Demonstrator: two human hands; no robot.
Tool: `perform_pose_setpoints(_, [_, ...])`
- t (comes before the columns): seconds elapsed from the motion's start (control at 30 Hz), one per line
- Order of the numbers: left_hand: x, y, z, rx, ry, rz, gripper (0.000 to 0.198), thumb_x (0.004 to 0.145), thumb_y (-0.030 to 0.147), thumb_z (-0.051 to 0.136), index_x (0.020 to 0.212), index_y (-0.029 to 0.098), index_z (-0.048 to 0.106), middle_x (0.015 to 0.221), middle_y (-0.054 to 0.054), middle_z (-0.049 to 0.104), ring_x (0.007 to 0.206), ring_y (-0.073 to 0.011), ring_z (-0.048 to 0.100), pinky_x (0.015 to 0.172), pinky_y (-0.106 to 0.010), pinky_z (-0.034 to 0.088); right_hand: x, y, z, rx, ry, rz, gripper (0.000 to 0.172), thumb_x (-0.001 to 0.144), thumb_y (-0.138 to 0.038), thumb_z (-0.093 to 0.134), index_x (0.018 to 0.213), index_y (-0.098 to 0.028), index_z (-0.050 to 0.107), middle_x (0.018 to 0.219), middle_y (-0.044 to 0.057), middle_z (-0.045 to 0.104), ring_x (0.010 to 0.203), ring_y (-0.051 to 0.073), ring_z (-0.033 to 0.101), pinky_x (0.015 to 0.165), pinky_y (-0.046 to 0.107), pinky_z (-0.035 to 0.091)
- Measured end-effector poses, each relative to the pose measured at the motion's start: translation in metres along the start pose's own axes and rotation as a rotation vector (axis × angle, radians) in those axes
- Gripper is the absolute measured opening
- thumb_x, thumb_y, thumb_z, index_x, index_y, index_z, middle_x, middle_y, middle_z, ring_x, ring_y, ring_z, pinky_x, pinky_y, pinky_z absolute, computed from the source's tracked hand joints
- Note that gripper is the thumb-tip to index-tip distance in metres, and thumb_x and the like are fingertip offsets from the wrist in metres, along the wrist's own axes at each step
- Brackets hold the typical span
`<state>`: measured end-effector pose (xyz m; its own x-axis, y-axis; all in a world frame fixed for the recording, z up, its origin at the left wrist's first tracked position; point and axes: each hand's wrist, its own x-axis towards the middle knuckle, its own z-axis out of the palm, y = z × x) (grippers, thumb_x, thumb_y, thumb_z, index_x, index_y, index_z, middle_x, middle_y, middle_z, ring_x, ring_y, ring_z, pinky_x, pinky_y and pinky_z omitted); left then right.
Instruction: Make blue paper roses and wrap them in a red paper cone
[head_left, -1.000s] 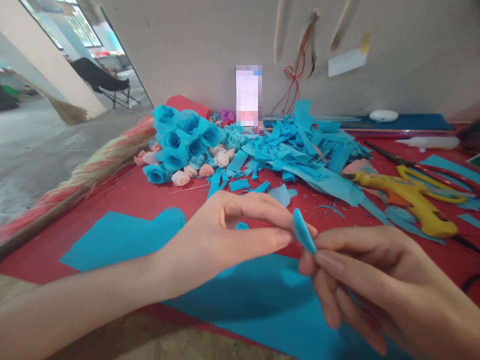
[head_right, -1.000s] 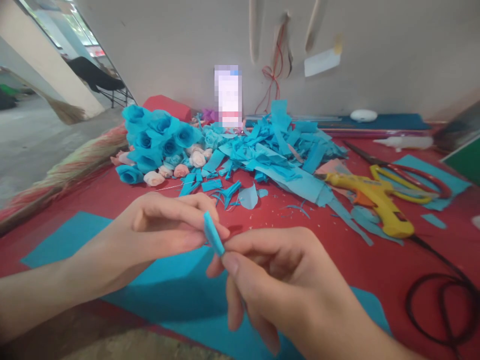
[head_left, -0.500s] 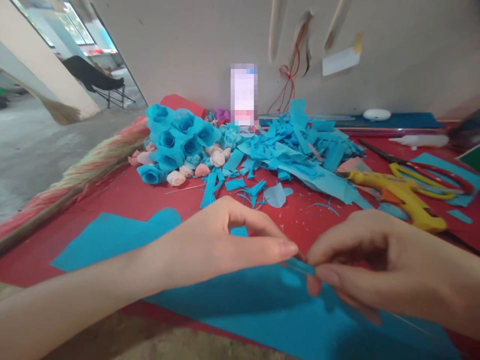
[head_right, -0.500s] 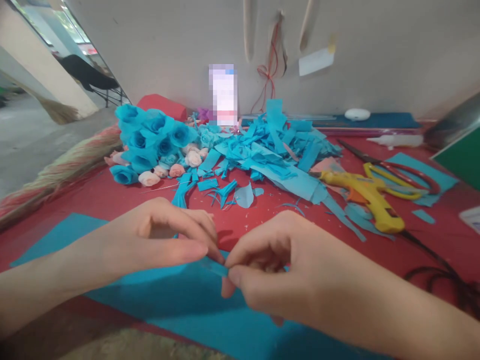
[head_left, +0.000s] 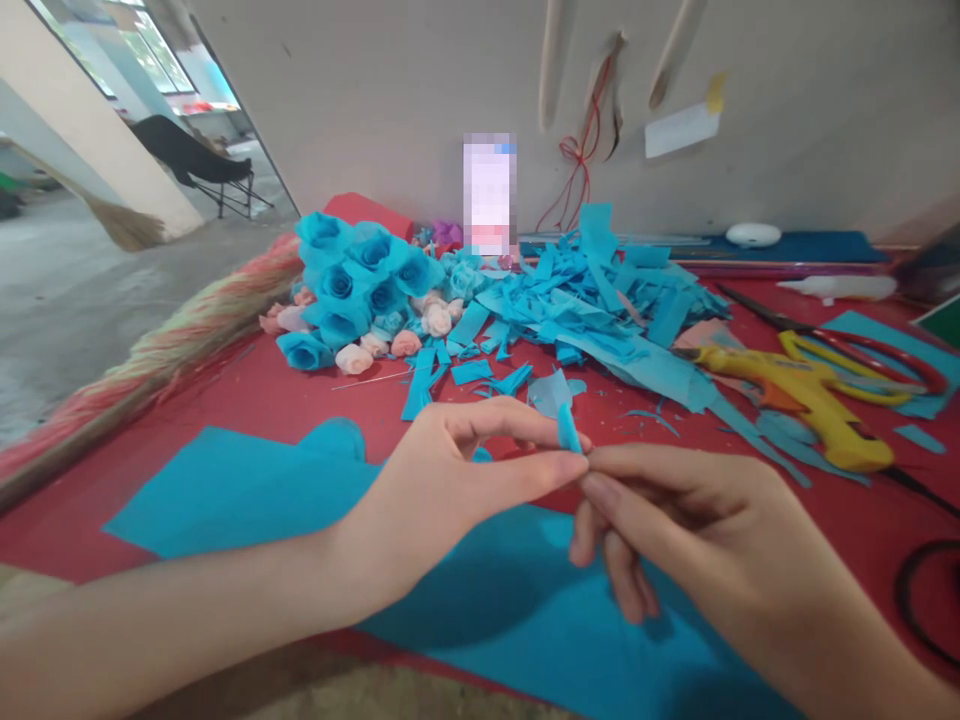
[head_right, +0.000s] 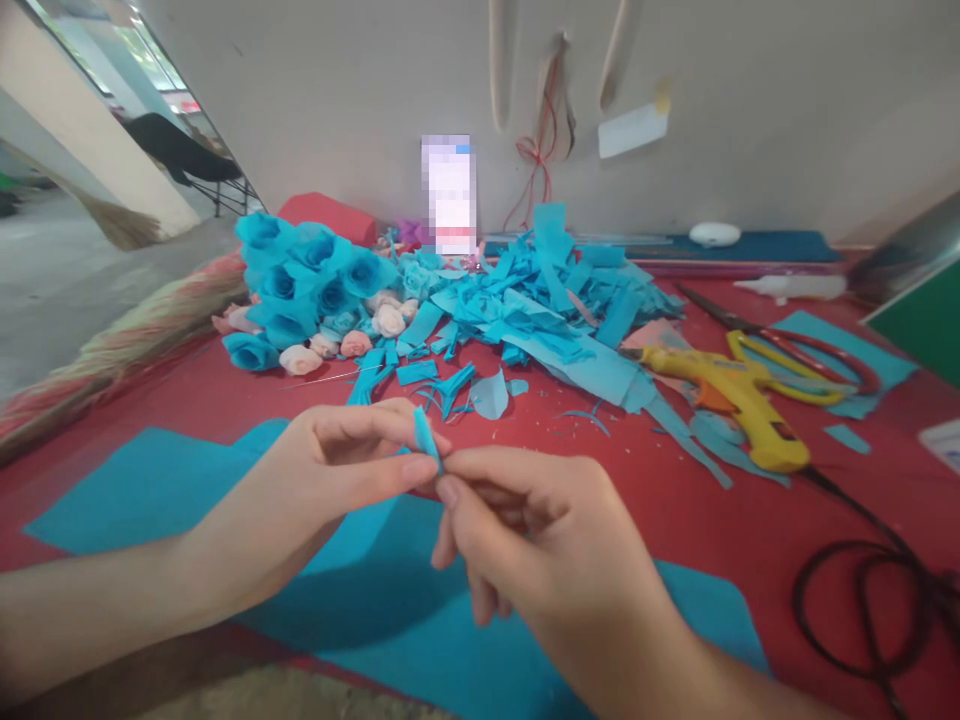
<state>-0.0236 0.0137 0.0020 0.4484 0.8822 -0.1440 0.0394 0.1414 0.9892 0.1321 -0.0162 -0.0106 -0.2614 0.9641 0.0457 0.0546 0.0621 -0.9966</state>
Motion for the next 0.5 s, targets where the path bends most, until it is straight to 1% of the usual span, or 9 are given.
perform_pose_setpoints(0.03, [0.000,-0.001,0.000,0.012,0.008,0.011,0.010,0.071,0.022,0.062,0.062,0.017,0.059,0.064,0.005,0.053,0.063,-0.0061,0.049,0.062,-0.018,0.039,-0.001,0.003,0.002,-0.015,0.032,-0.023,0.013,0.078,-0.021,0.051,0.068,-0.021,0.060,0.052,-0.004,0.057,0.030,0.005,0.047,0.031,0.011,0.039])
perform_pose_setpoints(0.1, [0.001,-0.001,0.000,0.051,0.024,0.047,0.012,0.072,0.021,0.061,0.062,0.017,0.058,0.067,0.005,0.053,0.066,-0.0069,0.050,0.064,-0.019,0.040,-0.001,0.006,0.002,-0.088,0.053,-0.057,0.011,0.079,-0.020,0.051,0.073,-0.021,0.060,0.052,-0.005,0.058,0.033,0.006,0.051,0.036,0.010,0.043])
perform_pose_setpoints(0.17, [0.003,-0.001,-0.002,0.104,0.025,0.080,0.009,0.073,0.022,0.060,0.064,0.018,0.059,0.068,0.005,0.053,0.067,-0.0069,0.050,0.063,-0.020,0.039,0.000,0.005,-0.002,-0.222,-0.008,-0.101,0.011,0.080,-0.020,0.051,0.073,-0.020,0.060,0.052,-0.005,0.058,0.039,0.007,0.055,0.040,0.010,0.045])
perform_pose_setpoints(0.2, [0.004,0.000,-0.003,0.136,0.028,0.094,0.008,0.072,0.022,0.060,0.065,0.018,0.059,0.069,0.005,0.054,0.066,-0.0068,0.049,0.063,-0.019,0.038,0.001,0.003,-0.004,-0.298,-0.028,-0.147,0.010,0.079,-0.021,0.052,0.074,-0.020,0.060,0.053,-0.004,0.060,0.042,0.007,0.056,0.041,0.009,0.045])
perform_pose_setpoints(0.27, [0.006,0.003,-0.006,0.202,0.022,0.101,0.007,0.071,0.022,0.061,0.064,0.018,0.060,0.069,0.005,0.055,0.067,-0.0070,0.048,0.062,-0.019,0.038,0.002,-0.002,-0.010,-0.454,-0.008,-0.231,0.006,0.078,-0.022,0.055,0.081,-0.022,0.060,0.062,-0.005,0.062,0.052,0.007,0.059,0.047,0.008,0.046])
perform_pose_setpoints(0.37, [0.005,0.007,-0.010,0.251,-0.049,0.054,0.005,0.069,0.020,0.062,0.063,0.018,0.061,0.067,0.005,0.057,0.067,-0.0081,0.050,0.062,-0.019,0.039,0.003,-0.009,-0.015,-0.563,0.097,-0.296,0.012,0.077,-0.022,0.058,0.088,-0.027,0.057,0.078,-0.007,0.062,0.062,0.004,0.058,0.057,0.006,0.046])
perform_pose_setpoints(0.43, [0.004,0.009,-0.010,0.256,-0.120,0.035,0.004,0.069,0.019,0.061,0.065,0.018,0.062,0.066,0.005,0.059,0.067,-0.0079,0.052,0.063,-0.018,0.040,0.003,-0.014,-0.015,-0.560,0.094,-0.315,0.008,0.077,-0.022,0.058,0.083,-0.028,0.056,0.080,-0.007,0.060,0.065,0.004,0.056,0.057,0.006,0.045])
perform_pose_setpoints(0.5, [0.001,0.010,-0.010,0.252,-0.162,0.025,0.004,0.068,0.016,0.060,0.065,0.018,0.062,0.067,0.006,0.059,0.067,-0.0076,0.052,0.063,-0.017,0.041,0.003,-0.017,-0.014,-0.530,0.076,-0.328,0.006,0.075,-0.020,0.059,0.076,-0.026,0.057,0.076,-0.006,0.059,0.065,0.005,0.056,0.054,0.007,0.045])
